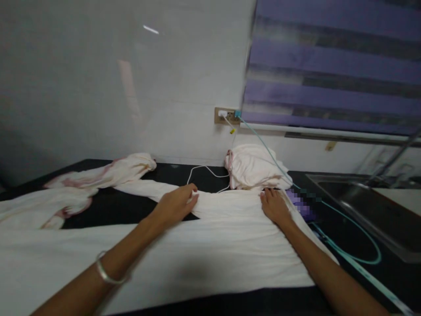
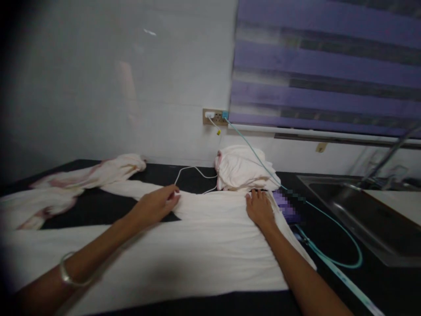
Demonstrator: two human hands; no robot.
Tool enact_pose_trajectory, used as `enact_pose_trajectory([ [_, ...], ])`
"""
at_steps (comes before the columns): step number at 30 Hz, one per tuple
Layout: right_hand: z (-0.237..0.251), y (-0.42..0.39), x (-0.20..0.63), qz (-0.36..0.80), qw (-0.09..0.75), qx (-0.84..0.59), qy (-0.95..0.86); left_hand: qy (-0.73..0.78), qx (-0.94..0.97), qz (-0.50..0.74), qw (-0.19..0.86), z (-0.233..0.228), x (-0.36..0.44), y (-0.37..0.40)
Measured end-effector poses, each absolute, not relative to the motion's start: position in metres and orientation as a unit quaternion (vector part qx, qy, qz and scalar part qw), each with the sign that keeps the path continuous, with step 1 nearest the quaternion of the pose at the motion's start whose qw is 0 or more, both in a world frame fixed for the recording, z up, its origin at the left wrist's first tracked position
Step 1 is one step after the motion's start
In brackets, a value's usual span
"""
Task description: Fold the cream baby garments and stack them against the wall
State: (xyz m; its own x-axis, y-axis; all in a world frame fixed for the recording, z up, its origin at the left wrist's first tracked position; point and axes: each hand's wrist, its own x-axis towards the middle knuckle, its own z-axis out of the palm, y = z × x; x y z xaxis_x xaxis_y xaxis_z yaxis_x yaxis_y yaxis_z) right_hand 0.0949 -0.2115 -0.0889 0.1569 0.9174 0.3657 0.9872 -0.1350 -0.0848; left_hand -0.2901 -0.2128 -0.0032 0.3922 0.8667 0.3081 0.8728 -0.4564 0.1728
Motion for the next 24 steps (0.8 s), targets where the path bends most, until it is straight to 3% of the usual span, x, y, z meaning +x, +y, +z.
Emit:
enact_pose_trajectory([
  [6,-0.090,-0.208,0.093,-0.092,0.165,-0.755,-0.628,-0.482,-0.850,-0.210,-0.009,-0.012,-0.216,-0.195],
  [15,-0.085,-0.211,0.087,-0.019,0.186,-0.767,-0.614,-0.489,-0.860,-0.110,-0.092,-0.028,-0.247,-0.148],
  [24,-0.082,-0.212,0.086,0.014,0.199,-0.764,-0.614,-0.487,-0.850,-0.069,-0.189,0.007,-0.271,-0.136],
])
